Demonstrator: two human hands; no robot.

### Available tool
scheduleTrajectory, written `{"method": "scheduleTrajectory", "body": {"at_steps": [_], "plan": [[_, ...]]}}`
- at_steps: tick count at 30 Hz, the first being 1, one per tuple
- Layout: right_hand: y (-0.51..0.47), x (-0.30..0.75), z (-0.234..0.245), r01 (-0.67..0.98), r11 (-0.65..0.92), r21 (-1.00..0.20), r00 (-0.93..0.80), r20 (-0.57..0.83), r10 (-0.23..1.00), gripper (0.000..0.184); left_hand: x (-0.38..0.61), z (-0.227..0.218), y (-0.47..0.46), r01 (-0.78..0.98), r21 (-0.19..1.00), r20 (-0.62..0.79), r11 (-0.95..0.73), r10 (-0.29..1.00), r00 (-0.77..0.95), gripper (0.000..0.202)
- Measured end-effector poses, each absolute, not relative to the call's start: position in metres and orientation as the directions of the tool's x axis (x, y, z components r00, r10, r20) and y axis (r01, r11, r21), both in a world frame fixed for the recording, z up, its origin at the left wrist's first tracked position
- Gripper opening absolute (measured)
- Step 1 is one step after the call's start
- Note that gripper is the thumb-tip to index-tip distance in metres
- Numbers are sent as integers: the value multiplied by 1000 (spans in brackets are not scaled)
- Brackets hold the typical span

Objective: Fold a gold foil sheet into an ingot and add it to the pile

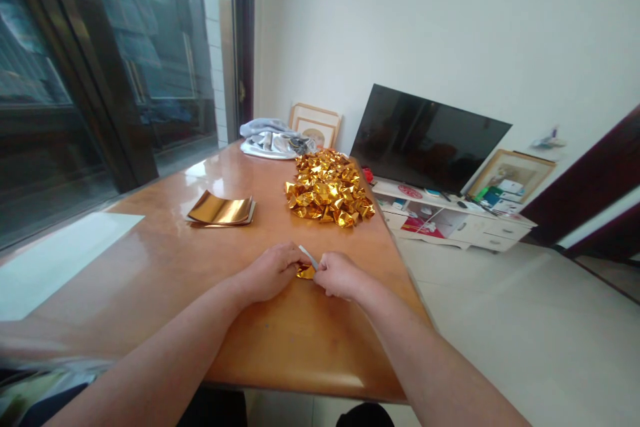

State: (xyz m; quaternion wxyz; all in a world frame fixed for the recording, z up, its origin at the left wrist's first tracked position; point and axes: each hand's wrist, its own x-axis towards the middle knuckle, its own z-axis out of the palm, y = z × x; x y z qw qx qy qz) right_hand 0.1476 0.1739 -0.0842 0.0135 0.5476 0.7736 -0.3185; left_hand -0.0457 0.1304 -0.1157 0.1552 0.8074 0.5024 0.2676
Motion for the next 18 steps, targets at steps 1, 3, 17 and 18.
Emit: {"method": "scheduleTrajectory", "body": {"at_steps": [1,3,17,18], "plan": [[174,147,-84,859,193,-475,-397,-378,837,18,-46,-117,132,718,535,284,-445,895,343,35],[174,146,-82,862,188,-470,-395,-392,831,19,-46,-119,134,696,565,290,-443,896,335,32],[170,133,-69,891,175,-419,-365,-432,825,21,-49,-118,137,567,725,240,-390,916,323,29],[171,133,-69,894,176,-411,-362,-433,826,22,-49,-118,137,566,725,239,-391,915,326,30]]}}
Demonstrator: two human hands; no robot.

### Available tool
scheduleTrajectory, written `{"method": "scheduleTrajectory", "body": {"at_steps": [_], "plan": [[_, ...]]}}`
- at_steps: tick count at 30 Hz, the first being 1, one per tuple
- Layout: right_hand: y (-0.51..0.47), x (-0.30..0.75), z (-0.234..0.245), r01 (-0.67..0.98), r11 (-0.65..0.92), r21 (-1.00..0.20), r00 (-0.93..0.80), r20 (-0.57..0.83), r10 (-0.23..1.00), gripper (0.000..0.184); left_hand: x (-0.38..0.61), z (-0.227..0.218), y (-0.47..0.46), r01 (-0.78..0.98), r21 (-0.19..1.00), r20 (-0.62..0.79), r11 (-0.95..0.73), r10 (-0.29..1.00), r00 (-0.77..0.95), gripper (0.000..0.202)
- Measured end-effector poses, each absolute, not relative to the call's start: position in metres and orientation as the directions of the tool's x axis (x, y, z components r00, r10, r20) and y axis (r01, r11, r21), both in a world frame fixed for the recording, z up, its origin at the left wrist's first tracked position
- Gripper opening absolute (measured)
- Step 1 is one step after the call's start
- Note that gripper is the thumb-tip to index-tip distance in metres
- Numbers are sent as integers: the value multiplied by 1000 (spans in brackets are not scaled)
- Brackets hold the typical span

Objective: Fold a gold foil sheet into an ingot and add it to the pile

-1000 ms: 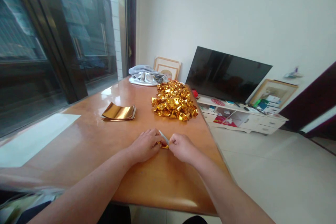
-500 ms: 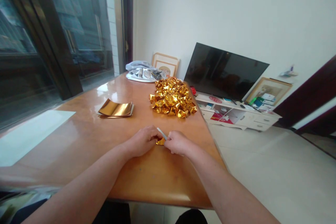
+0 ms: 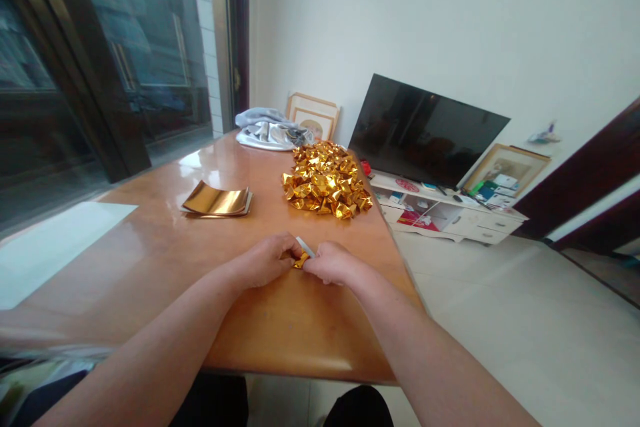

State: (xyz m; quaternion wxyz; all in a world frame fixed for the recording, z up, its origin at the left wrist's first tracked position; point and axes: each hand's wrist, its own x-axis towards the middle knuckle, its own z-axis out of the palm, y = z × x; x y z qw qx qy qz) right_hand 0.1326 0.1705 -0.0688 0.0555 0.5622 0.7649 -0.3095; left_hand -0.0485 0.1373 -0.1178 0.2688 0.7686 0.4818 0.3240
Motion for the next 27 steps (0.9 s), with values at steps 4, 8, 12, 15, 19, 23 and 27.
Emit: {"method": "scheduleTrajectory", "body": {"at_steps": [4,8,12,15,19,23,27], "plan": [[173,131,-70,907,184,-378,-349,-432,832,27,-48,-116,137,569,720,243,-397,912,329,31],[174,130,-72,916,190,-354,-339,-427,838,29,-49,-116,137,560,728,233,-395,911,340,33],[173,130,-75,913,190,-362,-338,-409,848,34,-49,-119,137,552,737,224,-390,911,345,31],[173,129,-77,910,189,-369,-338,-398,853,34,-49,-121,137,556,733,232,-391,913,337,30],[174,129,-79,914,192,-359,-335,-398,854,33,-49,-123,137,570,717,251,-401,911,327,30],[176,129,-82,916,198,-348,-336,-397,854,35,-49,-123,136,578,709,248,-403,911,331,30],[176,128,-82,919,211,-334,-338,-387,858,37,-49,-123,136,583,705,251,-405,911,329,30]]}}
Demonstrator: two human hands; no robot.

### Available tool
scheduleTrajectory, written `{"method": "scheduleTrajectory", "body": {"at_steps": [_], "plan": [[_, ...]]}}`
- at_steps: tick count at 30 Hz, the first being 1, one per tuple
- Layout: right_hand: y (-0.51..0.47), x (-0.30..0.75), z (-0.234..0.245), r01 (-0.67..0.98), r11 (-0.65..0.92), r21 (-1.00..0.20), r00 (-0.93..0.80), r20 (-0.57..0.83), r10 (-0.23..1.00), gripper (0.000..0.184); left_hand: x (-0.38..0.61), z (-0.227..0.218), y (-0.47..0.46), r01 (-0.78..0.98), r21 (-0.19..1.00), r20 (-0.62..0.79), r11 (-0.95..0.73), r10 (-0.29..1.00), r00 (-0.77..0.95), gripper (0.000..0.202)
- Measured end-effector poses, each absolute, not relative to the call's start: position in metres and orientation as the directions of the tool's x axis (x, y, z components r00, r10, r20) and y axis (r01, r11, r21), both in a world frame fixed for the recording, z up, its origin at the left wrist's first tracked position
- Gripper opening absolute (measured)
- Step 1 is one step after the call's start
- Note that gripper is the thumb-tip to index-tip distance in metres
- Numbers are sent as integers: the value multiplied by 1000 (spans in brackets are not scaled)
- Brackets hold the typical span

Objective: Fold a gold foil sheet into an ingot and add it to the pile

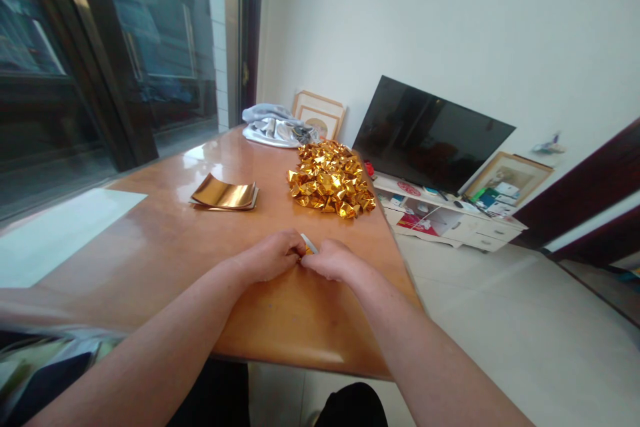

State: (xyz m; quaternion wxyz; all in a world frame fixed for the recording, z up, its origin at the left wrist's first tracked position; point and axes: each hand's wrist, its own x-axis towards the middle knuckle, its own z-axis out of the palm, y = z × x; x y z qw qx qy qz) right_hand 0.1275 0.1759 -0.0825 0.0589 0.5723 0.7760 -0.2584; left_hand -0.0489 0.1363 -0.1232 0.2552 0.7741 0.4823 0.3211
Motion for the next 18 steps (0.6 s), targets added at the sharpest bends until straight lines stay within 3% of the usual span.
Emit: {"method": "scheduleTrajectory", "body": {"at_steps": [18], "plan": [[177,128,-87,913,289,-290,-368,-272,889,41,-50,-119,135,598,679,254,-426,900,353,32]]}}
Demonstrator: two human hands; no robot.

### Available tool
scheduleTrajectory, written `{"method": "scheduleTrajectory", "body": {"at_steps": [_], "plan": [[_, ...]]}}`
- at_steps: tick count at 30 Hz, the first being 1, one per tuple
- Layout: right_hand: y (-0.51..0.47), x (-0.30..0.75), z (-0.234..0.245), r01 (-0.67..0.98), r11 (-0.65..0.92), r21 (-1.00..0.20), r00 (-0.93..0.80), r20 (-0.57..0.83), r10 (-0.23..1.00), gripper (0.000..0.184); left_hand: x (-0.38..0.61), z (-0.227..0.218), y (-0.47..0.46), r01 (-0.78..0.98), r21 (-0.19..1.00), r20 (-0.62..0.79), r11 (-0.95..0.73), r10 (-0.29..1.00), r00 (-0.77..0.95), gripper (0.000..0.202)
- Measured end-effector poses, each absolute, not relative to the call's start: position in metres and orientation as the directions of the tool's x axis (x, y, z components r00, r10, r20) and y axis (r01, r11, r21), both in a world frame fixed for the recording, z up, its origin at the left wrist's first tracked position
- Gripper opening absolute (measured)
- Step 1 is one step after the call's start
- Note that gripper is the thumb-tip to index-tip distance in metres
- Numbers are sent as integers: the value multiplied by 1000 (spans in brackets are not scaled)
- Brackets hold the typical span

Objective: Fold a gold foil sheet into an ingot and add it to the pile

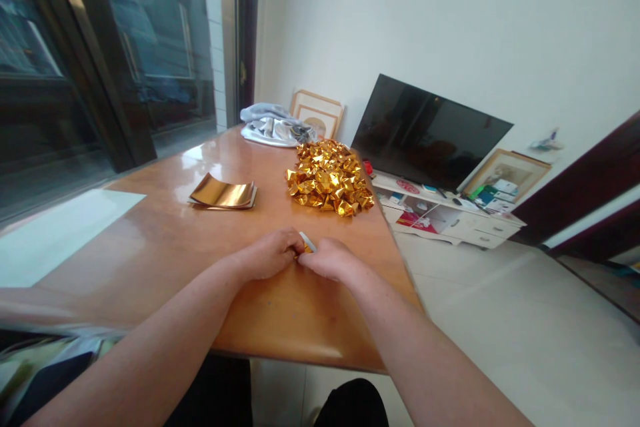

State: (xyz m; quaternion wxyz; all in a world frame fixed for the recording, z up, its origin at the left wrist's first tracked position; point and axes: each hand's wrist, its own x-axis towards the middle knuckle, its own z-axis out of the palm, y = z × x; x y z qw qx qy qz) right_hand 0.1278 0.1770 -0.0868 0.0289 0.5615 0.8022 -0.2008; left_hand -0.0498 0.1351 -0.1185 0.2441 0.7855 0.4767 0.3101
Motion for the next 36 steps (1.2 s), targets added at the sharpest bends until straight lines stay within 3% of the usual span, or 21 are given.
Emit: {"method": "scheduleTrajectory", "body": {"at_steps": [17,30,36], "plan": [[178,128,-90,897,317,-307,-400,-260,879,38,-50,-117,136,579,699,252,-420,902,350,29],[177,151,-81,797,152,-585,-432,-377,819,24,-51,-116,130,590,653,325,-475,879,348,23],[185,164,-66,698,132,-704,-457,-296,839,19,-49,-108,124,596,664,298,-450,892,341,16]]}}
